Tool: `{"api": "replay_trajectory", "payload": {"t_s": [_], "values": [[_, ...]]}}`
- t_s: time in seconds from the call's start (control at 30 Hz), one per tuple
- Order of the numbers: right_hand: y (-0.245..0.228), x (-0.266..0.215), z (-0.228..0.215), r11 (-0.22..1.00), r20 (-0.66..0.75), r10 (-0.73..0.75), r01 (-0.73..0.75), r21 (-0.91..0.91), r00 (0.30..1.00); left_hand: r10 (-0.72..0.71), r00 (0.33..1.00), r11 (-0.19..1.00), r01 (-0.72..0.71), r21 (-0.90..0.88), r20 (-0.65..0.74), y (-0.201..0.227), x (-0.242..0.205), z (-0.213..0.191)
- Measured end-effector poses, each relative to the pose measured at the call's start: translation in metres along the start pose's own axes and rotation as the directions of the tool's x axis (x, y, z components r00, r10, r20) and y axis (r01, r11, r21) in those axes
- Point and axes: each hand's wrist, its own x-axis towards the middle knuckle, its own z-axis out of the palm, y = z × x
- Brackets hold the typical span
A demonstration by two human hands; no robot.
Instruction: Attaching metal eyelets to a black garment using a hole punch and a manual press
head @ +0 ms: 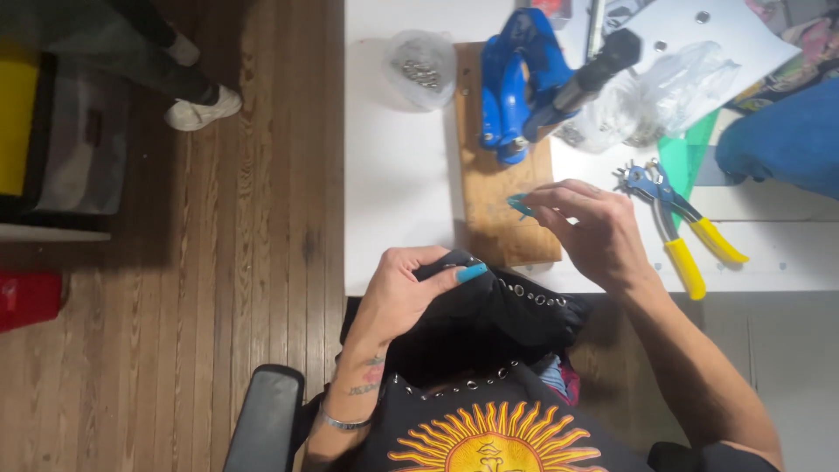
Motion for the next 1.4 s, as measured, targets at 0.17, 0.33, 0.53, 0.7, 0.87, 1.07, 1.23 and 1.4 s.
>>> {"api": "replay_trajectory", "payload": {"t_s": [0.17, 0.33, 0.53, 0.7, 0.87, 1.07, 1.23, 1.4], "values": [[0.024, -0.013, -0.011, 0.846, -0.046, 0.37, -0.316, 0.429, 0.928, -0.076, 0.997, 0.996, 0.077, -0.038, 0.024, 0.0, 0.023, 0.015], [0.037, -0.017, -0.006, 0.679, 0.053, 0.503, -0.433, 0.593, 0.862, -0.104, 0.994, 0.995, 0.104, -0.01, 0.014, 0.011, 0.035, 0.025], [0.033, -0.017, 0.0, 0.583, 0.136, 0.469, -0.421, 0.694, 0.873, -0.099, 0.995, 0.994, 0.097, 0.053, 0.031, -0.005, 0.046, 0.033], [0.042, -0.021, 0.003, 0.588, 0.129, 0.379, -0.346, 0.731, 0.916, -0.073, 0.997, 0.994, 0.07, 0.088, 0.029, 0.0, 0.051, 0.034], [0.049, -0.029, 0.021, 0.405, 0.173, 0.459, -0.379, 0.832, 0.871, -0.022, 0.999, 0.985, 0.014, 0.171, 0.043, 0.011, 0.05, 0.036], [0.021, -0.022, 0.024, 0.186, 0.256, 0.532, -0.407, 0.894, 0.807, -0.059, 0.998, 0.97, 0.055, 0.239, 0.009, 0.003, 0.046, 0.039], [0.023, -0.028, 0.03, 0.166, 0.265, 0.505, -0.393, 0.904, 0.821, -0.072, 0.997, 0.967, 0.079, 0.241, -0.038, 0.014, 0.042, 0.04], [0.022, -0.033, 0.031, 0.183, 0.264, 0.499, -0.398, 0.899, 0.826, -0.082, 0.995, 0.975, 0.092, 0.2, -0.056, 0.02, 0.037, 0.041]]}}
